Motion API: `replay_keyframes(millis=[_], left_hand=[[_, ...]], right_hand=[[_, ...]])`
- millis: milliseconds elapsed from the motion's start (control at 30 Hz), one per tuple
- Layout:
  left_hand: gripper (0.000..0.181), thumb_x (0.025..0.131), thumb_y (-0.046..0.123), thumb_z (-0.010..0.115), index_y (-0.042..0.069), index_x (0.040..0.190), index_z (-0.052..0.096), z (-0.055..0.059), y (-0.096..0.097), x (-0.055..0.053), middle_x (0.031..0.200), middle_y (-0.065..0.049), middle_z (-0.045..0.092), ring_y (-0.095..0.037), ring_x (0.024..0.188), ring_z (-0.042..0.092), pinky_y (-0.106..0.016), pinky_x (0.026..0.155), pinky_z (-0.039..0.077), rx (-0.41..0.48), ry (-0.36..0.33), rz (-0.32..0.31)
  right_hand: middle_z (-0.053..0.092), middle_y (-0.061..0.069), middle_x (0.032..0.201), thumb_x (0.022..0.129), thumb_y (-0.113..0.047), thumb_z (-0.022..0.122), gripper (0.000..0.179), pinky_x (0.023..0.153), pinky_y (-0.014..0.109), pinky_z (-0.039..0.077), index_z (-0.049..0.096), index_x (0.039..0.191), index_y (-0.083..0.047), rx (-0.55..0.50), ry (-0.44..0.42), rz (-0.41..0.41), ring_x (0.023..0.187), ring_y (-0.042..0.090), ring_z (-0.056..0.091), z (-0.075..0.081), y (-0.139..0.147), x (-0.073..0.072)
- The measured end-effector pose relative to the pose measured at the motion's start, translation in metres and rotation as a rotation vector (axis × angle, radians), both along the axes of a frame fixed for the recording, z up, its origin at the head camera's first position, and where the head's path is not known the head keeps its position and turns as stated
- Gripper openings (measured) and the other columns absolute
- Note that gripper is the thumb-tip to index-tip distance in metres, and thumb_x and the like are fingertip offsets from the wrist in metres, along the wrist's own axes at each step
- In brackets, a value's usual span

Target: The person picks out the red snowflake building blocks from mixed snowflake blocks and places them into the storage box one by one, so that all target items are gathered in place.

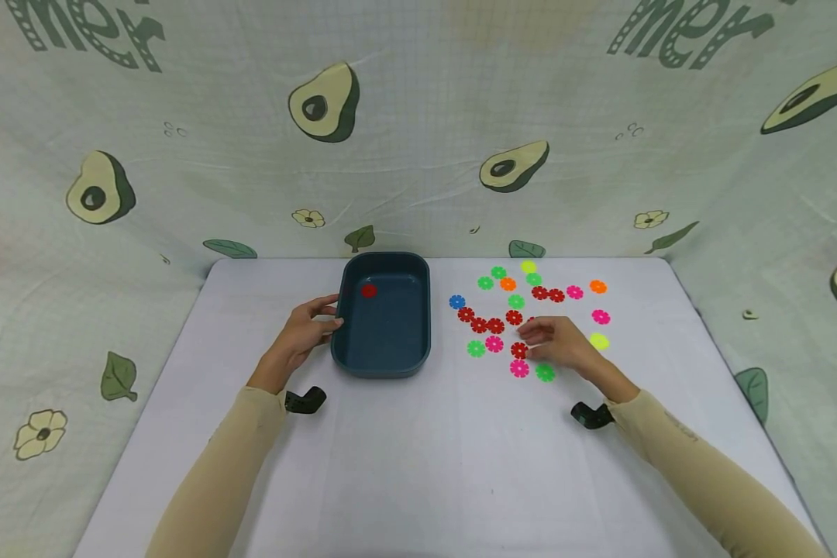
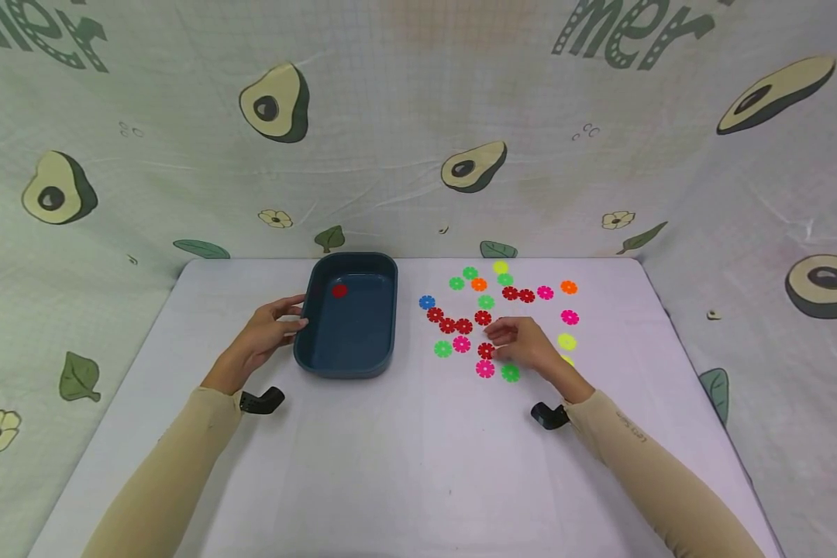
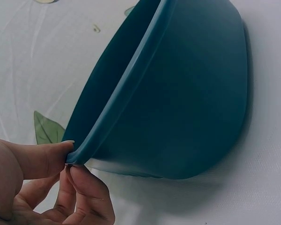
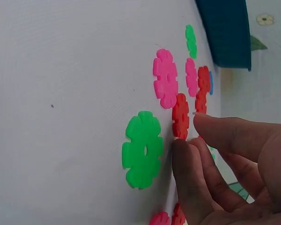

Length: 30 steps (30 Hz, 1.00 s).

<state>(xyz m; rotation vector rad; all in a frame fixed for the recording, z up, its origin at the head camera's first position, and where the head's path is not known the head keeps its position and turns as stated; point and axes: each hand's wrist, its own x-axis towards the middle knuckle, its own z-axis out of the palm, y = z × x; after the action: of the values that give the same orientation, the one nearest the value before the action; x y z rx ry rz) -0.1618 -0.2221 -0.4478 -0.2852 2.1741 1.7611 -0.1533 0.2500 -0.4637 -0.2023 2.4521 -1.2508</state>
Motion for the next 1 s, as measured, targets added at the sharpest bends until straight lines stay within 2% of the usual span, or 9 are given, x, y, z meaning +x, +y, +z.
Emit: replay_keyframes(millis=[200,467,633,833,1000], left_hand=[[0.063,0.105,0.001,0.061,0.007,0.163,0.039,0.0,-0.001,0.002,0.137,-0.016,0.046,-0.012,0.095,0.055,-0.02,0.076,0.053,0.002,0.002,0.0],[0.063,0.106,0.002,0.062,0.008,0.164,0.039,-0.001,0.0,0.002,0.141,-0.017,0.045,-0.012,0.096,0.055,-0.02,0.077,0.052,0.006,-0.002,0.003],[0.063,0.106,0.002,0.062,0.008,0.164,0.038,0.0,0.0,0.002,0.14,-0.016,0.045,-0.013,0.097,0.055,-0.02,0.077,0.053,0.01,-0.001,0.001],[0.064,0.106,0.003,0.062,0.009,0.164,0.038,0.0,0.001,0.001,0.14,-0.015,0.045,-0.013,0.097,0.054,-0.02,0.078,0.052,0.003,-0.002,0.0],[0.063,0.106,0.003,0.062,0.009,0.164,0.039,-0.001,0.0,0.001,0.14,-0.015,0.046,-0.014,0.098,0.054,-0.021,0.078,0.052,0.0,-0.004,0.001]], right_hand=[[0.072,0.026,0.12,0.092,0.001,0.079,0.037,0.085,0.021,0.058,0.069,0.126,0.01,0.019,0.064,-0.006,0.106,0.037,0.07,-0.005,-0.006,0.001],[0.072,0.02,0.101,0.088,0.002,0.083,0.028,0.078,0.026,0.057,0.072,0.113,0.008,0.122,0.167,0.003,0.091,0.031,0.067,-0.008,-0.017,0.001],[0.069,0.014,0.094,0.087,0.002,0.083,0.025,0.075,0.025,0.055,0.073,0.11,0.007,0.147,0.16,0.01,0.085,0.025,0.064,-0.007,-0.019,0.0],[0.068,0.015,0.092,0.087,0.002,0.084,0.024,0.074,0.024,0.053,0.073,0.107,0.008,0.143,0.149,0.016,0.084,0.025,0.062,-0.004,-0.021,0.001],[0.067,0.013,0.089,0.088,0.002,0.083,0.019,0.073,0.027,0.053,0.075,0.104,0.006,0.144,0.127,0.009,0.083,0.024,0.061,-0.003,-0.02,0.002]])
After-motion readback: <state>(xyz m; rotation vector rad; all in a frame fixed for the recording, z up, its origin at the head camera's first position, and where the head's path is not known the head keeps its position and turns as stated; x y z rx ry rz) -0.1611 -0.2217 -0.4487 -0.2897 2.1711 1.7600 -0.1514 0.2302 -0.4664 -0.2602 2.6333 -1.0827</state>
